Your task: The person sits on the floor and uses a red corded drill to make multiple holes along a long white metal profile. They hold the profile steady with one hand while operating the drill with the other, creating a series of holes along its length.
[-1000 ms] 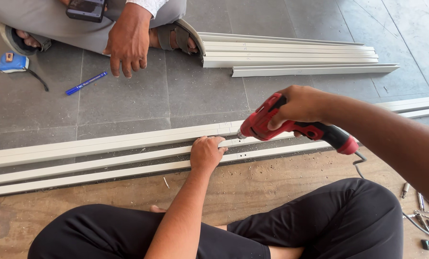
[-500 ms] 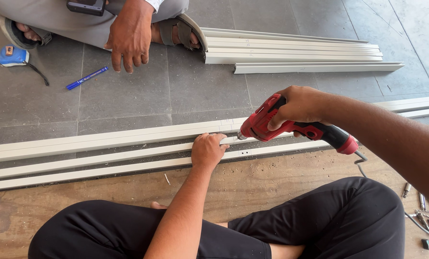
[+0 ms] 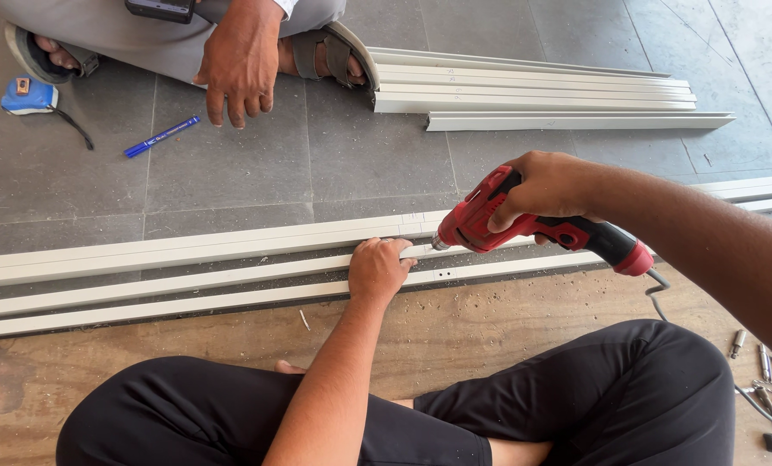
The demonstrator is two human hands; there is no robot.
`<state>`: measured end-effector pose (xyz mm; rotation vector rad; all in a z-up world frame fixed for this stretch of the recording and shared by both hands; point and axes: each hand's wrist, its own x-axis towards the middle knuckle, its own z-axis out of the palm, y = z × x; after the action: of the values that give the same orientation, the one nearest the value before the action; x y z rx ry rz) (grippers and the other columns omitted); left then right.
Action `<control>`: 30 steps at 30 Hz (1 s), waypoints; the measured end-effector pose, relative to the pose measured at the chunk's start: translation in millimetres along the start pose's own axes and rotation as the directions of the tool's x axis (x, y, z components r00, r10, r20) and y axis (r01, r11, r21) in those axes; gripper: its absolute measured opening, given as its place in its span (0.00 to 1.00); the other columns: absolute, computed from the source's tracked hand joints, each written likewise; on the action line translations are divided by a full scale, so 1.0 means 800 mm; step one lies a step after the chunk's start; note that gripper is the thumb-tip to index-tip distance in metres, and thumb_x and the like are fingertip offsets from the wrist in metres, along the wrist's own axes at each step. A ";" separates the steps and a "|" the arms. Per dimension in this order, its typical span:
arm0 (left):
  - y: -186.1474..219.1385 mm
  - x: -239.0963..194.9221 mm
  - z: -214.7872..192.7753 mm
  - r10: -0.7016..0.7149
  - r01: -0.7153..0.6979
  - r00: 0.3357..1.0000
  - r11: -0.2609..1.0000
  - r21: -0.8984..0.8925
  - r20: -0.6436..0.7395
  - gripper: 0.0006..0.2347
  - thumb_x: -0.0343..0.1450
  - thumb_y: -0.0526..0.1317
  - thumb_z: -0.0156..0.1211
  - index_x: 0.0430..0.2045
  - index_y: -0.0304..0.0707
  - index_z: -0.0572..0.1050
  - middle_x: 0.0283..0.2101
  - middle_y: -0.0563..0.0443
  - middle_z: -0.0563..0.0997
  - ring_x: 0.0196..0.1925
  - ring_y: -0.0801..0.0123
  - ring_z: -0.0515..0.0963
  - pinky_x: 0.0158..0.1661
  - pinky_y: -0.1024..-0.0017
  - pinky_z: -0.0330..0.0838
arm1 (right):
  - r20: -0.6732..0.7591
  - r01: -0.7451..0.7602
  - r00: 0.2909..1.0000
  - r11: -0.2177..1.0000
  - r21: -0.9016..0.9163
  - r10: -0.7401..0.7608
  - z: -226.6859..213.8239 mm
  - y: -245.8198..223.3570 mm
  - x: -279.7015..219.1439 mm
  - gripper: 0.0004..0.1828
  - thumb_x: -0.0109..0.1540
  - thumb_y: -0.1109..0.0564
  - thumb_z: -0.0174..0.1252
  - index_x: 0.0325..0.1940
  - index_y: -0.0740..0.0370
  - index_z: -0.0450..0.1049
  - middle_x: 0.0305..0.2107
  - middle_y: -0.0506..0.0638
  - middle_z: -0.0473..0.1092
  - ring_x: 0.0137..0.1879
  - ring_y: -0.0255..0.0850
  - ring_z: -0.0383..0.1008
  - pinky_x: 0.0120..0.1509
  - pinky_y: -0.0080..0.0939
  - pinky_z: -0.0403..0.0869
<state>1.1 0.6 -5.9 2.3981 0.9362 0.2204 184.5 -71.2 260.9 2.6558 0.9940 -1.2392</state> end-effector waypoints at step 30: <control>0.005 -0.001 -0.005 -0.009 0.007 1.000 0.999 -0.051 -0.027 0.12 0.62 0.45 0.74 0.38 0.49 0.85 0.34 0.50 0.86 0.41 0.60 0.81 0.50 0.64 0.73 | -0.008 0.000 1.000 0.999 -0.034 0.000 0.019 -0.045 -0.025 0.29 0.45 0.56 0.69 0.51 0.62 0.78 0.29 0.59 0.78 0.24 0.47 0.77 0.30 0.46 0.77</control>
<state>1.2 -0.6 -0.2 2.3496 0.9410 0.2718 144.6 -57.7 272.4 2.6369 1.0066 -1.2014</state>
